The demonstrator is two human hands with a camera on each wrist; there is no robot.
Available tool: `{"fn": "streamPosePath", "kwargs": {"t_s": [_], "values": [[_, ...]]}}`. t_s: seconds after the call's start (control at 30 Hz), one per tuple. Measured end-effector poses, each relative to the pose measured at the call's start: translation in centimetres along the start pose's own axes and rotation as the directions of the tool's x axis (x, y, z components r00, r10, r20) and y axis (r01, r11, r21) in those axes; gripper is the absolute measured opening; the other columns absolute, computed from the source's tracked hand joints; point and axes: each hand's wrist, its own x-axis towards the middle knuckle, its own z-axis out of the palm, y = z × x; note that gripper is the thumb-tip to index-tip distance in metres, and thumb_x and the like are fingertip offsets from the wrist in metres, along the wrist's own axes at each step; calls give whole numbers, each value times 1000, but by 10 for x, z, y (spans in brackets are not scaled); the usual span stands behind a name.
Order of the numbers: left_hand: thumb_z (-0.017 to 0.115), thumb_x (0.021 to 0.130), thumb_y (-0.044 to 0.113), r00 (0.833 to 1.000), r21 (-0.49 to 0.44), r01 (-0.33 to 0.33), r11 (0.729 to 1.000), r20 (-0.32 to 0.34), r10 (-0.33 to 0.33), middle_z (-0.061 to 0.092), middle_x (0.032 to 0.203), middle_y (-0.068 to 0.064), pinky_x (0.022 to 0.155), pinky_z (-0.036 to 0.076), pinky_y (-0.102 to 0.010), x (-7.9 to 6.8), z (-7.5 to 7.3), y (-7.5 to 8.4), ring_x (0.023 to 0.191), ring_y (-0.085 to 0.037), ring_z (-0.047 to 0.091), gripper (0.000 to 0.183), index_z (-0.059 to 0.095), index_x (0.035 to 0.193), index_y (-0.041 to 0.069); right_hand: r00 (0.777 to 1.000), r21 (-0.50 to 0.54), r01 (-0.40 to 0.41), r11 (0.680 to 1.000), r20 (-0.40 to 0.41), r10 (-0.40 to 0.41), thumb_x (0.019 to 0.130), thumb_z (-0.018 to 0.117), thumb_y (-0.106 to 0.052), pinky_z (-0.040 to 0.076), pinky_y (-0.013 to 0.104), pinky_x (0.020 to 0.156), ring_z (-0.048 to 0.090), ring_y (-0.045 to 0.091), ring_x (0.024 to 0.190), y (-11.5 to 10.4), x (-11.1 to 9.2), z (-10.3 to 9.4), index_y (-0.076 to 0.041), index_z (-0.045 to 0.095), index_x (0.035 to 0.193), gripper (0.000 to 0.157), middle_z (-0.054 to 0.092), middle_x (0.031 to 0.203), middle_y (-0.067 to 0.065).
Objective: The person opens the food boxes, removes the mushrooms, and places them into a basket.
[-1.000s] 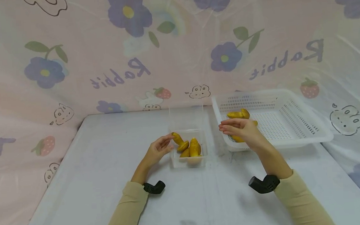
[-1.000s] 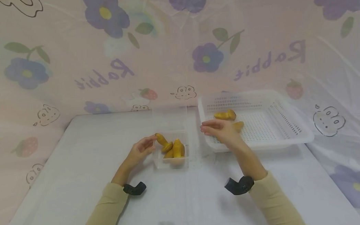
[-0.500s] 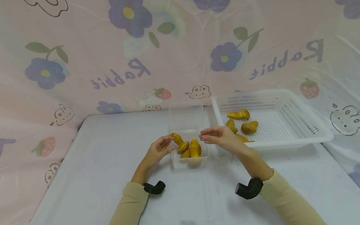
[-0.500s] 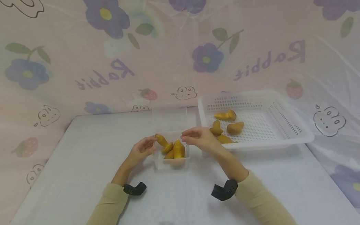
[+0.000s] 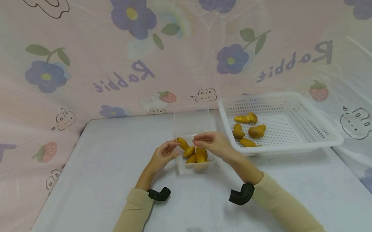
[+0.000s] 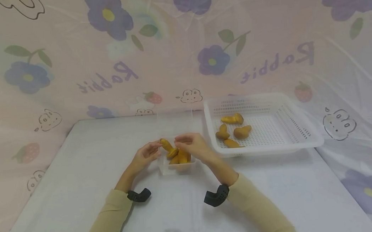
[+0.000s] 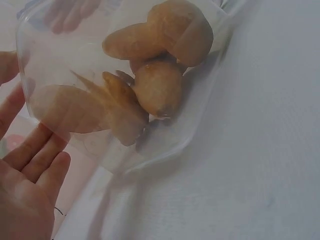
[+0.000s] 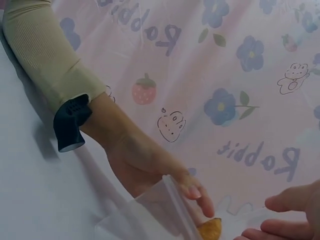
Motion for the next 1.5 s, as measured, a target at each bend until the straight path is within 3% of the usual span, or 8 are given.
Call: {"fn": "streamPosePath", "kwargs": {"t_s": [0.5,0.97,1.5], "values": [[63,92,8,1000,-7,4,1000,1,-4,37,151,-28,120,30,-41,0,-1,1,145,-40,31,39,51,123,-13,997,-56,10,998,-82,-15,94,62,-14,60,34,92,68,31,106,5,23,26,7,62,120,34,67,121,23],[64,92,8,1000,-29,-12,1000,5,12,37,150,-30,119,31,-38,0,-1,0,144,-41,31,41,50,122,-15,993,-113,-7,994,-119,-7,90,65,-9,61,36,90,69,33,104,11,36,34,6,65,116,30,70,115,23],[61,93,5,1000,-8,18,1000,4,-18,37,150,-29,119,30,-41,-1,-1,4,144,-42,32,38,50,123,-14,984,-147,30,989,-169,-55,82,73,-2,63,30,78,71,29,90,12,37,44,7,69,108,27,73,102,23]]}}
